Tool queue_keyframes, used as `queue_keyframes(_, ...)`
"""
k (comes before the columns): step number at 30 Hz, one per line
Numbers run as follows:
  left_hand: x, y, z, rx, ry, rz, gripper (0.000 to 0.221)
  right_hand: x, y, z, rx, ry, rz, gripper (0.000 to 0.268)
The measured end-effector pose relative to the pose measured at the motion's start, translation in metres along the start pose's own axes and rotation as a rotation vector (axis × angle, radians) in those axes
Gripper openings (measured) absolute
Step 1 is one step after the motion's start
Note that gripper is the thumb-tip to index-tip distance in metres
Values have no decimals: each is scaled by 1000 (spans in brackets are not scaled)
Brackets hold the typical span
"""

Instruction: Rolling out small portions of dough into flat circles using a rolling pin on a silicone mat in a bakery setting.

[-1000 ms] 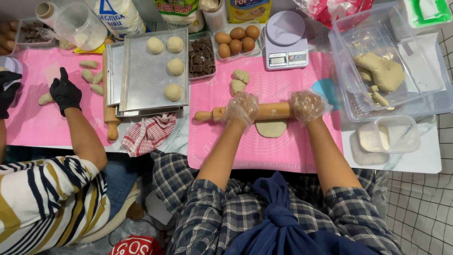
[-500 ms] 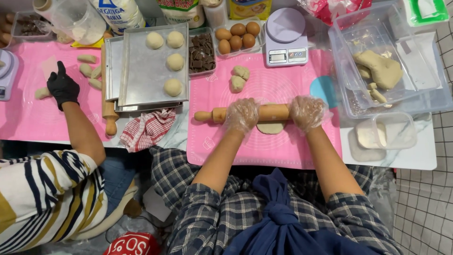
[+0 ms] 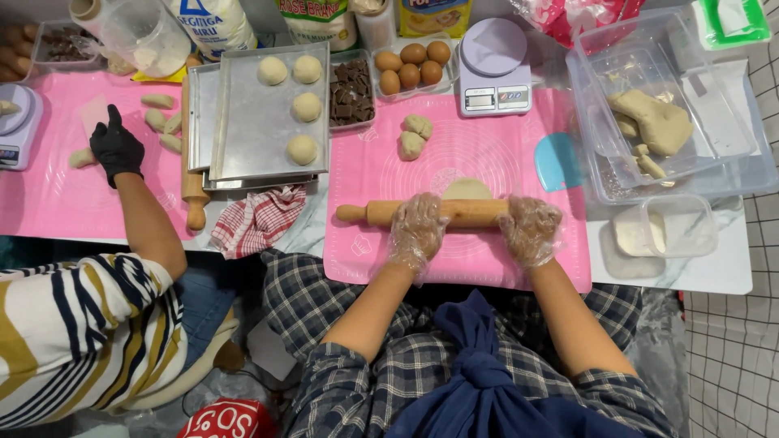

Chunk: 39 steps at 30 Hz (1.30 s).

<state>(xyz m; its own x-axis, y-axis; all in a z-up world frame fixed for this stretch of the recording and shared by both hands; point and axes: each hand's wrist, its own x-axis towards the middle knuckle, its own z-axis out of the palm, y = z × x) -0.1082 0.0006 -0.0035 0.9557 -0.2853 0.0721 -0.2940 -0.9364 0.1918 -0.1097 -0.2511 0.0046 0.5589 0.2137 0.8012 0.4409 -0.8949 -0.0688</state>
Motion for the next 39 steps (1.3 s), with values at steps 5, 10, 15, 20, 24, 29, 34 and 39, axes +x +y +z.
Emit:
queue_keyframes(5, -6, 6, -21, 39, -450, -61, 63, -39, 11, 14, 30, -139, 39, 59)
queue_keyframes(10, -33, 0, -7, 92, -158, 57, 61, -10, -23, -38, -34, -321, 87, 44)
queue_keyframes(15, -5, -23, -4, 92, -5, 174, 88, -15, -21, -42, -98, -348, 94, 47)
queue_keyframes(20, 35, -47, -18, -184, -304, 244, 65, -14, 20, -15, 552, 35, 299, 36)
queue_keyframes(24, 36, -42, -86, -329, -301, 118, 53, -21, 21, 14, 466, 80, 703, 24)
queue_keyframes(29, 22, -45, -136, -436, -160, -86, 58, -42, -15, 95, 188, -560, 268, 20)
queue_keyframes(34, 37, -81, -85, -402, -152, -192, 53, -49, -1, 132, 76, -513, 585, 36)
queue_keyframes(39, 35, -81, -86, -381, -142, -191, 53, -35, -29, 118, 345, -413, 599, 26)
